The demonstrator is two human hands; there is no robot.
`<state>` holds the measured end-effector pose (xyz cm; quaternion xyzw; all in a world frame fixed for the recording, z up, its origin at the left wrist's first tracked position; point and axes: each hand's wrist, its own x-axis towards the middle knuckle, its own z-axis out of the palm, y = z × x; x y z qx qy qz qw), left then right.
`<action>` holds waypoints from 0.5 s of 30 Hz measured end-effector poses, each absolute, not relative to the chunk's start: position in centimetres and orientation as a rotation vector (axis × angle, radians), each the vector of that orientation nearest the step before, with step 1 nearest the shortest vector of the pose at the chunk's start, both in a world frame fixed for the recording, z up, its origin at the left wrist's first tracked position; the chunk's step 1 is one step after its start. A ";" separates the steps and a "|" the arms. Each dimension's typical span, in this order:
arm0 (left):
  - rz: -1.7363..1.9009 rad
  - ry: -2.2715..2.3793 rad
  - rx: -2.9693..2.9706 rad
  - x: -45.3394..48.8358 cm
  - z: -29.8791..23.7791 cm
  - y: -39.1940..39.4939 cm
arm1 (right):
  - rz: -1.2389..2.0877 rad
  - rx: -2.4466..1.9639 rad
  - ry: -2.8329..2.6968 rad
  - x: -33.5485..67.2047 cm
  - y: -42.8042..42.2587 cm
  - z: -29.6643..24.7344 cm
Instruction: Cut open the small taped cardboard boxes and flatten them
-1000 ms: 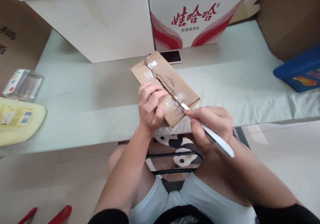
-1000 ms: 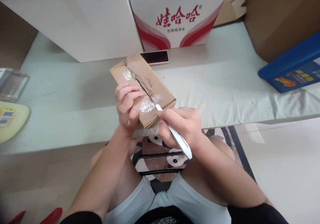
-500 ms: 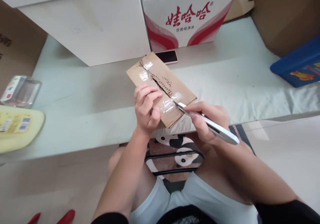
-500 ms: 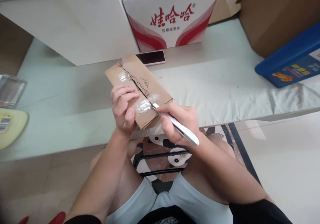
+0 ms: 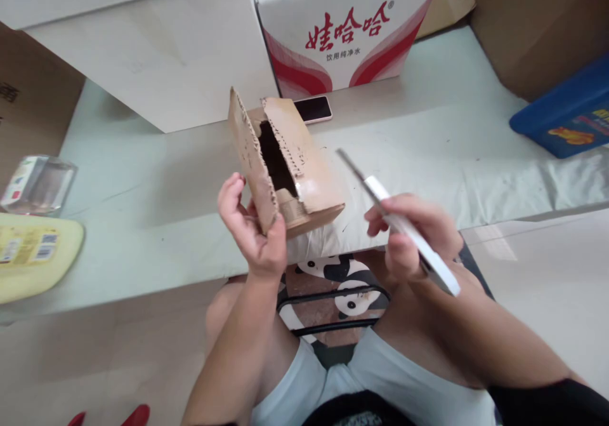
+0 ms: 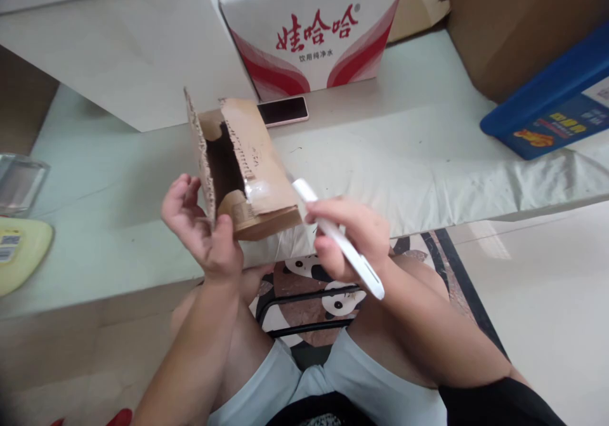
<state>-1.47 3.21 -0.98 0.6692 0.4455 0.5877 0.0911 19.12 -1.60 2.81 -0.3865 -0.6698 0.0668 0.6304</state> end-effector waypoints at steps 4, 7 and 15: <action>1.875 1.535 1.572 -2.6 -0.9 4.6 | 0.122 -1.444 -1.588 20.8 0.3 0.7; 1.961 1.527 1.164 -3.3 -0.3 5.7 | 0.285 -1.770 -1.784 21.5 2.4 -1.3; 1.700 1.550 0.920 -7.7 -1.3 8.3 | 0.356 -1.987 -2.034 21.0 4.0 -1.9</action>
